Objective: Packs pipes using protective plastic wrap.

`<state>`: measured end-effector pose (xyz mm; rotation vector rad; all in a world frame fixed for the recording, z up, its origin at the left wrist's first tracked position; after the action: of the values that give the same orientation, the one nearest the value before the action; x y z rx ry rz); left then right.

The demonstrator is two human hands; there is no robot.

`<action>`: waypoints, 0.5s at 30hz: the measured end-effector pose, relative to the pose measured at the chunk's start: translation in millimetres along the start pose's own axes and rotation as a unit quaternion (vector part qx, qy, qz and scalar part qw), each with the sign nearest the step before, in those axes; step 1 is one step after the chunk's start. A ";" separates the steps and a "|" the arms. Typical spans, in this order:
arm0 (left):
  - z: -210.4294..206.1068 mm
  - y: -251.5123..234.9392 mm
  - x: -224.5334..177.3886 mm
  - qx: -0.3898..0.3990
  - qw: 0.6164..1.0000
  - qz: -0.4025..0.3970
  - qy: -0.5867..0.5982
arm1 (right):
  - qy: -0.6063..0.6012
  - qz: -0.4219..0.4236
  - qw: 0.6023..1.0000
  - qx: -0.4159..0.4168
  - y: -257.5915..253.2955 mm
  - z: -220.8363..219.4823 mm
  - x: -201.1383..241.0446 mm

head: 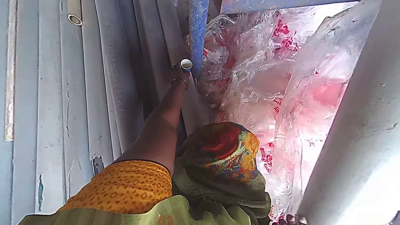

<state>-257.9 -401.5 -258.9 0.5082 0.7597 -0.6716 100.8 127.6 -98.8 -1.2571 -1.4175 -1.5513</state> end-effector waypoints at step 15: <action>16.3 48.8 22.0 -0.044 0.995 -0.047 0.077 | 0.003 -0.020 1.000 -0.019 -3.1 -14.0 7.7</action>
<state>-204.0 -386.5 -256.8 0.4503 0.9589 -0.6879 92.6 115.4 -91.7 -1.2516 -1.4244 -1.6150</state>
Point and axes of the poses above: each hand's wrist, its own y-axis away from the middle knuckle, its own z-axis out of the back of the hand, x = y × z, the point moved 2 cm from there along -y, towards the middle knuckle, and after that the axes turned 10 degrees about y, right-handed, at the moved point
